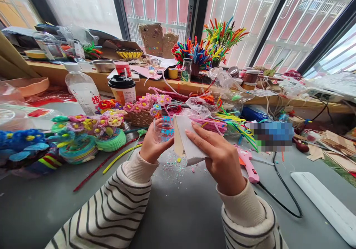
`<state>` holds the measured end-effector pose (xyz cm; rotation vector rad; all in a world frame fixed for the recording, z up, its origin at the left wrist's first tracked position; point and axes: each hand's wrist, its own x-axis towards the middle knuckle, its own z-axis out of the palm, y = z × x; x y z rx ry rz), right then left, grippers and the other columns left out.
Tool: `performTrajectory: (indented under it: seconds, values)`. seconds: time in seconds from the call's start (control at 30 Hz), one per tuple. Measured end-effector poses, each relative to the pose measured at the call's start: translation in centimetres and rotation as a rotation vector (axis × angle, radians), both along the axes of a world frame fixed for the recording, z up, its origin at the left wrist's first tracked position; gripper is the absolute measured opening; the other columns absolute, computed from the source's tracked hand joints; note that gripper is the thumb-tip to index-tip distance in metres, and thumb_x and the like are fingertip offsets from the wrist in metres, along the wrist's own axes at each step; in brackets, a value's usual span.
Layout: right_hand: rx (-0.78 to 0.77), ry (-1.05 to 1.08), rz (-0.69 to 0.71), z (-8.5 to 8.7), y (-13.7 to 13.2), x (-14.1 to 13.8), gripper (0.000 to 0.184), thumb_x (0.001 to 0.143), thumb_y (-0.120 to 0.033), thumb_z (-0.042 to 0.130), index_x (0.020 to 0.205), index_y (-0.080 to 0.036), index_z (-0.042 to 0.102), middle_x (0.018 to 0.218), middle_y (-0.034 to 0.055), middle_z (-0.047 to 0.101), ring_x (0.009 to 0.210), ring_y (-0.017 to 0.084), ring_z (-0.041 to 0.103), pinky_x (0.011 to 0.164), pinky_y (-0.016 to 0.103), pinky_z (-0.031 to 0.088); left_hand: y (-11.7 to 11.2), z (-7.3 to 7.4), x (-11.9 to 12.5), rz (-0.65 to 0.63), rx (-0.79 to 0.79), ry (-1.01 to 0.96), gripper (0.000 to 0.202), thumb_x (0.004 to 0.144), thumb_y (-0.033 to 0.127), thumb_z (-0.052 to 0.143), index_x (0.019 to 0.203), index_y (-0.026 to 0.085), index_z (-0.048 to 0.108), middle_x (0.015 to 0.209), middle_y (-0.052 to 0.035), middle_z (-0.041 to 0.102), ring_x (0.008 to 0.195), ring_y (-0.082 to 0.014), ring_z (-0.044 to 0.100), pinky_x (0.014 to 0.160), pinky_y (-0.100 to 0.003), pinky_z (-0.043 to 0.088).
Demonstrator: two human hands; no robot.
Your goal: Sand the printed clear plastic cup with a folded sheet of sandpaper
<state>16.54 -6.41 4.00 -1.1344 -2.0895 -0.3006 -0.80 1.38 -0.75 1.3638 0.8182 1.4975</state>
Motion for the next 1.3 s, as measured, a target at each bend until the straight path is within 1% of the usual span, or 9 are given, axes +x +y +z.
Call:
performTrajectory:
  seconds: [0.17, 0.33, 0.4, 0.57, 0.7, 0.83, 1.03, 1.13, 1.3]
  values:
    - [0.016, -0.053, 0.024, 0.0, -0.4, -0.5, 0.053, 0.078, -0.002, 0.036, 0.123, -0.028, 0.047, 0.127, 0.0005, 0.051, 0.114, 0.017, 0.05, 0.093, 0.035, 0.046, 0.1, -0.4, 0.0, 0.046, 0.083, 0.015, 0.068, 0.048, 0.034, 0.078, 0.104, 0.02, 0.042, 0.102, -0.0086, 0.055, 0.093, -0.0232, 0.058, 0.083, -0.042, 0.046]
    - [0.023, -0.082, -0.045, 0.4, -0.6, -0.4, 0.052, 0.079, -0.003, 0.036, 0.122, -0.029, 0.049, 0.126, 0.0008, 0.051, 0.113, 0.018, 0.051, 0.092, 0.036, 0.047, 0.0, -0.5, -0.1, 0.148, 0.192, 0.071, 0.066, 0.049, 0.029, 0.078, 0.104, 0.022, 0.041, 0.093, -0.0052, 0.057, 0.084, -0.0201, 0.059, 0.078, -0.038, 0.047]
    - [0.038, -0.116, -0.06, 0.5, -0.8, -0.4, 0.052, 0.078, -0.002, 0.036, 0.122, -0.027, 0.049, 0.125, 0.0018, 0.052, 0.112, 0.018, 0.052, 0.09, 0.035, 0.048, 0.0, -0.5, -0.2, 0.198, 0.219, 0.098, 0.067, 0.049, 0.029, 0.078, 0.105, 0.022, 0.041, 0.095, -0.006, 0.055, 0.083, -0.0198, 0.058, 0.08, -0.039, 0.047]
    - [0.028, -0.164, 0.002, 0.6, -1.0, -0.7, 0.049, 0.079, -0.002, 0.036, 0.121, -0.024, 0.05, 0.126, 0.0032, 0.051, 0.11, 0.017, 0.053, 0.089, 0.032, 0.048, 0.0, -0.4, -0.3, 0.31, 0.268, 0.169, 0.075, 0.046, 0.029, 0.079, 0.108, 0.02, 0.039, 0.101, -0.008, 0.052, 0.085, -0.021, 0.058, 0.082, -0.041, 0.045]
    - [0.021, -0.165, -0.077, 0.6, -1.0, -0.5, 0.055, 0.076, 0.001, 0.036, 0.122, -0.026, 0.049, 0.124, 0.0018, 0.052, 0.109, 0.018, 0.054, 0.086, 0.032, 0.05, -0.1, -0.4, -0.4, 0.383, 0.384, 0.233, 0.072, 0.051, 0.027, 0.077, 0.111, 0.021, 0.038, 0.104, -0.0081, 0.052, 0.085, -0.0203, 0.057, 0.082, -0.04, 0.046]
    - [0.016, -0.18, -0.035, 0.8, -1.2, -0.4, 0.054, 0.075, 0.0, 0.036, 0.122, -0.025, 0.049, 0.125, 0.0029, 0.052, 0.11, 0.018, 0.053, 0.088, 0.032, 0.049, -0.1, -0.6, -0.6, 0.471, 0.414, 0.274, 0.077, 0.05, 0.03, 0.077, 0.114, 0.02, 0.037, 0.109, -0.0116, 0.05, 0.094, -0.0257, 0.055, 0.087, -0.046, 0.043]
    - [0.064, -0.214, -0.047, 0.8, -1.5, -0.6, 0.053, 0.077, 0.0, 0.037, 0.122, -0.024, 0.049, 0.126, 0.0034, 0.052, 0.11, 0.018, 0.053, 0.088, 0.031, 0.049, 0.2, -0.9, -0.8, 0.537, 0.533, 0.349, 0.078, 0.052, 0.03, 0.075, 0.117, 0.02, 0.034, 0.109, -0.0108, 0.051, 0.092, -0.0229, 0.057, 0.082, -0.043, 0.048]
    - [0.067, -0.257, -0.017, 0.9, -1.6, -0.6, 0.049, 0.078, 0.0, 0.037, 0.121, -0.021, 0.051, 0.125, 0.0053, 0.052, 0.109, 0.018, 0.054, 0.087, 0.032, 0.05, 0.2, -1.0, -0.8, 0.546, 0.534, 0.359, 0.079, 0.052, 0.031, 0.075, 0.118, 0.02, 0.032, 0.109, -0.0108, 0.051, 0.09, -0.0217, 0.058, 0.08, -0.042, 0.05]
    - [0.102, -0.287, -0.062, 1.0, -1.6, -0.5, 0.049, 0.079, -0.001, 0.036, 0.122, -0.022, 0.05, 0.125, 0.0059, 0.052, 0.109, 0.018, 0.054, 0.087, 0.032, 0.05, 0.0, -0.9, -0.7, 0.547, 0.544, 0.357, 0.077, 0.053, 0.029, 0.075, 0.117, 0.018, 0.034, 0.109, -0.0117, 0.052, 0.088, -0.021, 0.059, 0.079, -0.041, 0.051]
